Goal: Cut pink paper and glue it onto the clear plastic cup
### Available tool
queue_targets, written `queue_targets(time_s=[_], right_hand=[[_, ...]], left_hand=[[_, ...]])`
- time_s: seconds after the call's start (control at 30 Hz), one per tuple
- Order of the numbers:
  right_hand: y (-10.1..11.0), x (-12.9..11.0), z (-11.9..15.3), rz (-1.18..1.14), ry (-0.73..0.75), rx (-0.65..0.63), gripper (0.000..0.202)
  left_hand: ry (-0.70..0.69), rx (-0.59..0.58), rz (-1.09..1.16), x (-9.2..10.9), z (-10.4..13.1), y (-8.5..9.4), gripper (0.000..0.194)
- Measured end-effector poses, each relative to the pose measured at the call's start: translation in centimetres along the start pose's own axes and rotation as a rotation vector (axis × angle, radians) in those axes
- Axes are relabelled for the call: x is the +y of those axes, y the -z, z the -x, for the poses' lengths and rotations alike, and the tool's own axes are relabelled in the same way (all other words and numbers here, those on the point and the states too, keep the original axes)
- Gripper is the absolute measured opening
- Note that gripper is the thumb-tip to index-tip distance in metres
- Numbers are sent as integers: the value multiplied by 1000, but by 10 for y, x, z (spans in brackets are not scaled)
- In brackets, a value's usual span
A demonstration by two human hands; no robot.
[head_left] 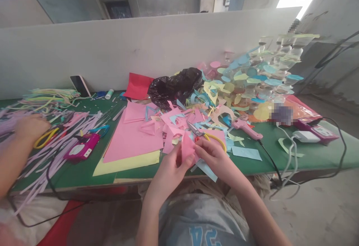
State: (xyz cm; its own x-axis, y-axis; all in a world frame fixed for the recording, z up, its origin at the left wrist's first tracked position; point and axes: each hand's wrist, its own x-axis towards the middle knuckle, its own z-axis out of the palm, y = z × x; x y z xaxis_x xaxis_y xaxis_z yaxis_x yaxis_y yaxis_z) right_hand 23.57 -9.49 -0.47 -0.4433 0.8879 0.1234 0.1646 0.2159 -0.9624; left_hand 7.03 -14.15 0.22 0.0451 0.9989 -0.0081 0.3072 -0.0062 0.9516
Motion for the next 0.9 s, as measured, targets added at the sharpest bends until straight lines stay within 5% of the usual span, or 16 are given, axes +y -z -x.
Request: queue_targets(time_s=[0.27,0.7,0.8,0.9], right_hand=[[2,-3,0,-108,6,6,35],[0,9,-3,98,11,85,31],[-1,10,-3,97,-17,107,30],[-2,10,-3,76,-21,129,30]], left_hand=[[33,232,64,-10,-5,0,46],[38,222,403,-8,-8,5,49],[28,349,221,-13,-11,28,47],[29,611,-222,-23,-29,79,32]])
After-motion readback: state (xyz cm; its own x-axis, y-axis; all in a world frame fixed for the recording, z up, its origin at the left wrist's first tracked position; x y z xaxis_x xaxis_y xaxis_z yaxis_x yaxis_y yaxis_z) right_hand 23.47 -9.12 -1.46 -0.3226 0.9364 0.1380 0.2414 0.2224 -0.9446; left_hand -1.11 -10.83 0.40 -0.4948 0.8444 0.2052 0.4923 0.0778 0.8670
